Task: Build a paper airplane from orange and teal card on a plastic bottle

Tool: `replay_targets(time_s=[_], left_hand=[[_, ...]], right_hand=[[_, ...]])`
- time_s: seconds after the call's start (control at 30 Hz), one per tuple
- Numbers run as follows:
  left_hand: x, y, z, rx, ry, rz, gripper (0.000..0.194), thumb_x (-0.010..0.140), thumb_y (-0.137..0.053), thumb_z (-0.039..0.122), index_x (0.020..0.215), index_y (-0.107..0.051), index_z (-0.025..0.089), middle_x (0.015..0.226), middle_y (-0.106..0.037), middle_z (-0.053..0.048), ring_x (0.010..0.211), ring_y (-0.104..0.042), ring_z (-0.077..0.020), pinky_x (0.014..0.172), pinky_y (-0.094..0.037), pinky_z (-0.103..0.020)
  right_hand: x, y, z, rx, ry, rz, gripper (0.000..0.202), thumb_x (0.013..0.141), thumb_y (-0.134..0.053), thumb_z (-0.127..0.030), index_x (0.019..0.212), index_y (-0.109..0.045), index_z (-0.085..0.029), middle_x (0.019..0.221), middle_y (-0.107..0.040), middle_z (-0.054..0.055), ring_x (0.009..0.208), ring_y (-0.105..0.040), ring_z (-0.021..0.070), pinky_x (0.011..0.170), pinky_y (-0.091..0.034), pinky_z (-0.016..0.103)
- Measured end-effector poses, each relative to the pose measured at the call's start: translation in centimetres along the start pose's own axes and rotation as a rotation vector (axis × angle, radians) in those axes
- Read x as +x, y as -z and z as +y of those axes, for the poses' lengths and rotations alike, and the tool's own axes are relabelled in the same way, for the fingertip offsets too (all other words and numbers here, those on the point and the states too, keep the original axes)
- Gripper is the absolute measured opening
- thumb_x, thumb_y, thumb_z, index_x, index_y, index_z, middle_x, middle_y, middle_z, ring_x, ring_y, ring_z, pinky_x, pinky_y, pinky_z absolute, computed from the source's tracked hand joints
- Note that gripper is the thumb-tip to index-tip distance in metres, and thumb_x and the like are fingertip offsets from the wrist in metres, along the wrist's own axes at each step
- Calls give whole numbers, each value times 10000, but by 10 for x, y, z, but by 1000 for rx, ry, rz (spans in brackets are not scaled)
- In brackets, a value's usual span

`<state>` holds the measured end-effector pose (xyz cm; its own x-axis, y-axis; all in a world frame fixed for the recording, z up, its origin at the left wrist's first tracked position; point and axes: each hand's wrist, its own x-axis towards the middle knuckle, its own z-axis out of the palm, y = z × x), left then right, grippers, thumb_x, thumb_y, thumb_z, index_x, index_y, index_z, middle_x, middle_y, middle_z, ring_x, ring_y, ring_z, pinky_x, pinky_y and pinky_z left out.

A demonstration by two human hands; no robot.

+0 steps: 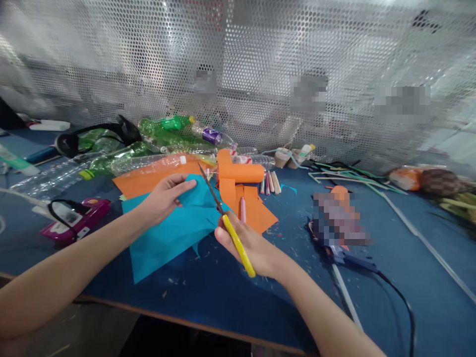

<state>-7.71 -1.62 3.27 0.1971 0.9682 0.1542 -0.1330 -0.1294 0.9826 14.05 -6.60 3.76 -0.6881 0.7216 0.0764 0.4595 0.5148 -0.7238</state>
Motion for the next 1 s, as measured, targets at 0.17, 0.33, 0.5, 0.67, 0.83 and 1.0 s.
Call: replay_targets(time_s=[0.17, 0.33, 0.5, 0.67, 0.83, 1.0], left_hand=[[-3, -4, 2, 7, 3, 2, 190, 760, -637, 385, 755, -612, 196, 598, -595, 41, 440, -451, -46, 349, -284, -152], [-5, -5, 3, 49, 13, -13, 196, 773, -622, 384, 768, -614, 188, 632, -642, 18, 460, -504, -56, 350, -286, -155], [-5, -7, 2, 49, 18, -8, 191, 775, -619, 382, 780, -615, 192, 649, -650, 15, 459, -518, -57, 346, -281, -156], [-6, -8, 3, 49, 20, -2, 195, 768, -624, 385, 765, -609, 190, 667, -653, 17, 430, -497, -44, 336, -276, -153], [-6, -9, 3, 47, 27, 6, 190, 763, -629, 385, 773, -605, 197, 675, -657, 14, 455, -522, -53, 339, -276, -151], [-6, -10, 4, 68, 41, 7, 184, 771, -618, 380, 760, -601, 197, 670, -654, 14, 445, -506, -54, 341, -274, -154]], right_hand=[[-1, -1, -8, 18, -116, 5, 446, 882, -244, -606, 881, -419, -195, 810, -529, 36, 648, -523, 149, 689, -487, 372], [1, -6, -10, 5, -82, 84, 523, 850, -217, -662, 858, -455, -196, 837, -537, 60, 704, -581, 186, 732, -491, 414], [0, -7, -9, -3, -90, 101, 530, 856, -222, -650, 902, -484, -192, 843, -554, 66, 696, -595, 194, 771, -485, 450], [0, -9, -4, -3, -93, 104, 503, 868, -249, -625, 939, -480, -184, 834, -559, 64, 712, -582, 191, 724, -507, 396], [1, -10, -2, 23, -63, 107, 465, 886, -256, -590, 937, -475, -183, 817, -541, 50, 710, -562, 172, 717, -513, 372], [2, -10, 0, 27, -63, 103, 460, 881, -267, -594, 922, -474, -185, 798, -531, 43, 694, -548, 165, 714, -512, 368]])
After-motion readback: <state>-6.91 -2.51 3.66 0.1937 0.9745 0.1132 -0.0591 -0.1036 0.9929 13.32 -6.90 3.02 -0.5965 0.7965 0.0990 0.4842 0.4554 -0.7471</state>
